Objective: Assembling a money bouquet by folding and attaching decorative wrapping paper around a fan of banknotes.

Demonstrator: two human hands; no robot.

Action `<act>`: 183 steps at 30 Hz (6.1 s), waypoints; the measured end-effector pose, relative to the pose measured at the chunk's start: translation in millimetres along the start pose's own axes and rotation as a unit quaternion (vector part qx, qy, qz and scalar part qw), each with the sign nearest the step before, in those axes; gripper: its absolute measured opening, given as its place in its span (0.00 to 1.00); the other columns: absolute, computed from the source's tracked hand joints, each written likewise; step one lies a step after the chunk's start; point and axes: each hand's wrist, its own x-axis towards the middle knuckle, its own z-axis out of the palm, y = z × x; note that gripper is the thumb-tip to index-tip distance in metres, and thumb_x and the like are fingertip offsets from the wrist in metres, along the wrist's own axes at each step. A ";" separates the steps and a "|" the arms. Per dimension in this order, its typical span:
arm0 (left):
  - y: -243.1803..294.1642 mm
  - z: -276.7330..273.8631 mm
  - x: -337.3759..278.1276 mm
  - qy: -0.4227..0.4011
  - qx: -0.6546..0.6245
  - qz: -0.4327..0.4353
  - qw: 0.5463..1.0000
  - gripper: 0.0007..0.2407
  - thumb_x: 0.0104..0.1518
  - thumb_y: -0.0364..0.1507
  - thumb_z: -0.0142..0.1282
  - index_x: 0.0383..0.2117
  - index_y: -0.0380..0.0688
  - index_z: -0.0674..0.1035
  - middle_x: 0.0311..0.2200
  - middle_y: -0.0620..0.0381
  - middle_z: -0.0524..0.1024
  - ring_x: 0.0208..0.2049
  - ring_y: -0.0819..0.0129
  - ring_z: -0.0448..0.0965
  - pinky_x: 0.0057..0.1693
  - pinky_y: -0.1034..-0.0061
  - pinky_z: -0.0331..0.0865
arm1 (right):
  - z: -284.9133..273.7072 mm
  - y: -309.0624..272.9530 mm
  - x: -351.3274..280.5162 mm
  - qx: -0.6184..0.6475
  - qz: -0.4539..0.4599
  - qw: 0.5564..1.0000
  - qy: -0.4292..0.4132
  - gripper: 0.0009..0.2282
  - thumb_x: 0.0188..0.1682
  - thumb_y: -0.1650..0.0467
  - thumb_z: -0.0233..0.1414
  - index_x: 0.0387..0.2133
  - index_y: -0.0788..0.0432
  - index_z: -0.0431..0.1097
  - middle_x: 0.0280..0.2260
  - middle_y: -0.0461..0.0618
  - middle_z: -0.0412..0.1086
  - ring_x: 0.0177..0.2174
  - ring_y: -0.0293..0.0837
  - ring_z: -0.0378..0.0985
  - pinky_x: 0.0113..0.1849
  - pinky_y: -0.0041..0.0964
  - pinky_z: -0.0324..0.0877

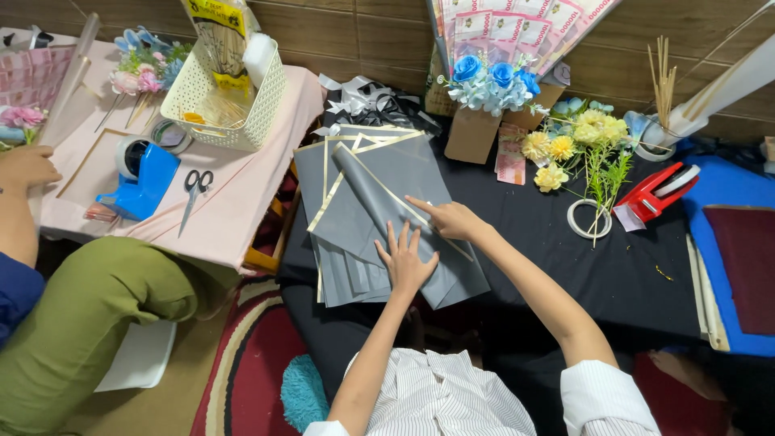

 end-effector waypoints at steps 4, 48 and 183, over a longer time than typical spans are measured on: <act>0.4 -1.2 0.3 0.002 0.001 -0.004 1.000 0.30 0.41 0.46 0.65 0.55 0.57 0.76 0.64 0.59 0.65 0.72 0.49 0.48 0.65 0.30 0.39 | 7.7 3.8 5.1 -0.014 -0.005 1.000 -0.019 0.39 0.49 0.80 0.47 0.71 0.40 0.37 0.31 0.61 0.79 0.34 0.64 0.82 0.39 0.54 0.75; 5.6 -11.6 1.9 -0.040 0.000 0.002 0.999 0.24 0.46 0.47 0.60 0.54 0.69 0.76 0.66 0.58 0.60 0.72 0.45 0.43 0.64 0.29 0.37 | 45.5 78.7 39.3 0.187 0.180 0.965 -0.032 0.49 0.41 0.60 0.65 0.72 0.34 0.35 0.24 0.52 0.78 0.34 0.55 0.83 0.41 0.49 0.72; -108.6 -9.9 51.5 -0.178 -0.770 -0.316 0.524 0.20 0.60 0.31 0.56 0.58 0.71 0.74 0.51 0.52 0.77 0.49 0.57 0.78 0.56 0.52 0.71 | 34.2 39.3 -154.5 0.627 0.182 0.689 0.314 0.16 0.44 0.66 0.62 0.39 0.59 0.66 0.35 0.50 0.71 0.35 0.49 0.78 0.35 0.45 0.78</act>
